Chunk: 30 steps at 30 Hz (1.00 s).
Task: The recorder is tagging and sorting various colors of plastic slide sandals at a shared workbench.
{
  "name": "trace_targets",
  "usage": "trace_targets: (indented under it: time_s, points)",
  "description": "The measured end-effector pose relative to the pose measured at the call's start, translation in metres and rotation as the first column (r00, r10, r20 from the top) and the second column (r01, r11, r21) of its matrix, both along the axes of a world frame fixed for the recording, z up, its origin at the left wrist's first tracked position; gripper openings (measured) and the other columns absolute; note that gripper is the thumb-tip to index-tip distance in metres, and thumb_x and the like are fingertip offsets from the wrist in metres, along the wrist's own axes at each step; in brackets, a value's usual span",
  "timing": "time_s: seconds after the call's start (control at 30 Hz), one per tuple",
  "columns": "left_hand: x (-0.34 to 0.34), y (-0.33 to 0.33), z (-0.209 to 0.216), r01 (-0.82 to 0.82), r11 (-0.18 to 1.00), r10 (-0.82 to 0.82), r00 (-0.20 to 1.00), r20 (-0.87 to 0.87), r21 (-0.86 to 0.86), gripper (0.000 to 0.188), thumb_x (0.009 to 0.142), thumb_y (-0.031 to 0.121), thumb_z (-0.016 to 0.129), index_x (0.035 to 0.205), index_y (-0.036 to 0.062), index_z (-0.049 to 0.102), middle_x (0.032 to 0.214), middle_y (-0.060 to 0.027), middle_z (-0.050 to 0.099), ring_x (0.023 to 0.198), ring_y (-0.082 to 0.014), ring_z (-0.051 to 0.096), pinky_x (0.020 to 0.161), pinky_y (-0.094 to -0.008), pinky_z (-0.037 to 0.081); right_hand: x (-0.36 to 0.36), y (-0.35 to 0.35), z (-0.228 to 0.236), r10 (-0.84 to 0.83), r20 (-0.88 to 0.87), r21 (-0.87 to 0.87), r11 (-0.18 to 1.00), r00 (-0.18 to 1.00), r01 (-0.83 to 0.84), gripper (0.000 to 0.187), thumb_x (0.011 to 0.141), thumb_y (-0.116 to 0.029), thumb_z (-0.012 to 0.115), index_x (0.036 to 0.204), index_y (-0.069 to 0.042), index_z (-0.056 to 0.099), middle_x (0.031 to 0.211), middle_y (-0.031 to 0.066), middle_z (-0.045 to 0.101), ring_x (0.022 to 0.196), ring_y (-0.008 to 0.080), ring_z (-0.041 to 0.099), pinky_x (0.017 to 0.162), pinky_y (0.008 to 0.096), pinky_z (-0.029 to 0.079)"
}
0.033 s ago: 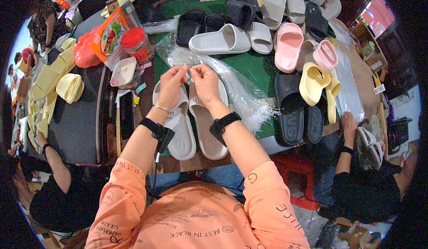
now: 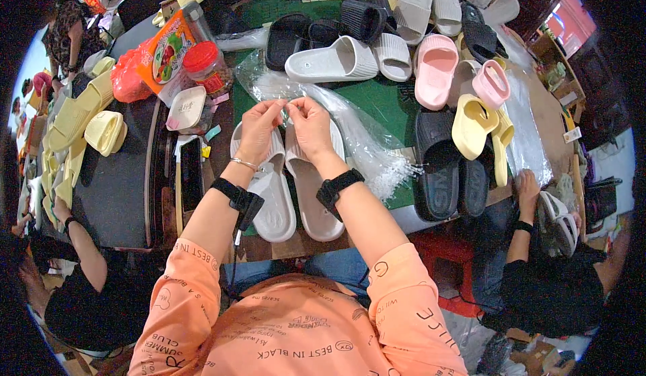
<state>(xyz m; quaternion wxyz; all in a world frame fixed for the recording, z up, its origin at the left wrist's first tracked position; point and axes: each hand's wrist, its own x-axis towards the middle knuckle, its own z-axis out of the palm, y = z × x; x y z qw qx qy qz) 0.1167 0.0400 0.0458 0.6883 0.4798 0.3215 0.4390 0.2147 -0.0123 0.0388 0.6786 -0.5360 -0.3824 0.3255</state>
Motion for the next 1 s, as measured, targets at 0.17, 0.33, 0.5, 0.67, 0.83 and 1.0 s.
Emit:
trace_targets:
  time_s: [0.17,0.33,0.5,0.67,0.83,1.0]
  points:
    - [0.000,-0.003,0.004,-0.007,1.000,0.007,1.000,-0.028,-0.013,0.013,0.077,0.016,0.064,0.081,0.0037,0.063,0.060,0.0041,0.051,0.053,-0.0037,0.043,0.049,-0.0167,0.030,0.001,0.000,-0.004,-0.019,0.030,0.005,1.000,0.999,0.018,0.009,0.080,-0.011,0.058,0.077,-0.002,0.059,0.062,-0.0042,0.051,0.054,0.0029,0.040,0.050,0.0197,0.035]
    - [-0.002,-0.002,0.004,0.000,0.999,-0.001,1.000,-0.028,-0.040,0.013,0.077,0.015,0.063,0.082,0.0027,0.064,0.060,0.0038,0.051,0.053,-0.0033,0.043,0.048,-0.0163,0.029,-0.001,-0.001,-0.001,-0.015,0.022,-0.003,1.000,1.000,0.015,0.010,0.080,-0.011,0.058,0.077,-0.002,0.059,0.062,-0.0039,0.051,0.055,0.0028,0.040,0.050,0.0197,0.034]
    - [-0.003,0.000,0.002,0.014,0.999,-0.016,0.999,-0.039,-0.034,0.014,0.078,0.014,0.062,0.083,0.0019,0.064,0.061,0.0034,0.052,0.053,-0.0031,0.043,0.047,-0.0162,0.028,-0.002,-0.002,0.003,-0.005,0.033,-0.022,1.000,0.999,0.006,0.010,0.080,-0.011,0.059,0.077,-0.001,0.059,0.063,-0.0031,0.053,0.056,0.0027,0.042,0.050,0.0193,0.035]
    - [0.002,-0.004,0.007,0.056,0.998,-0.057,0.996,-0.064,-0.012,0.014,0.078,0.014,0.061,0.084,0.0015,0.064,0.065,0.0026,0.055,0.054,-0.0030,0.044,0.047,-0.0162,0.029,0.002,-0.002,-0.012,0.021,-0.048,-0.053,0.998,0.999,-0.023,0.010,0.081,-0.011,0.058,0.079,-0.001,0.060,0.067,-0.0024,0.056,0.058,0.0025,0.045,0.054,0.0189,0.038]
    - [0.002,-0.005,0.006,0.044,0.999,-0.045,0.995,-0.088,-0.012,0.015,0.078,0.014,0.061,0.085,0.0011,0.064,0.069,0.0012,0.057,0.055,-0.0026,0.043,0.048,-0.0166,0.031,-0.007,-0.002,-0.012,0.087,-0.184,0.059,0.995,0.979,-0.078,0.012,0.083,-0.012,0.055,0.082,-0.001,0.059,0.071,-0.0011,0.058,0.062,0.0030,0.049,0.057,0.0183,0.040]
    - [0.000,-0.003,-0.001,-0.002,1.000,0.002,0.999,-0.035,-0.007,0.017,0.078,0.015,0.061,0.086,0.0008,0.064,0.069,0.0014,0.057,0.053,-0.0026,0.040,0.048,-0.0159,0.031,-0.004,-0.002,-0.009,0.061,-0.284,0.055,0.997,0.957,-0.048,0.012,0.084,-0.012,0.054,0.085,-0.001,0.057,0.076,0.0004,0.059,0.066,0.0029,0.050,0.060,0.0176,0.039]
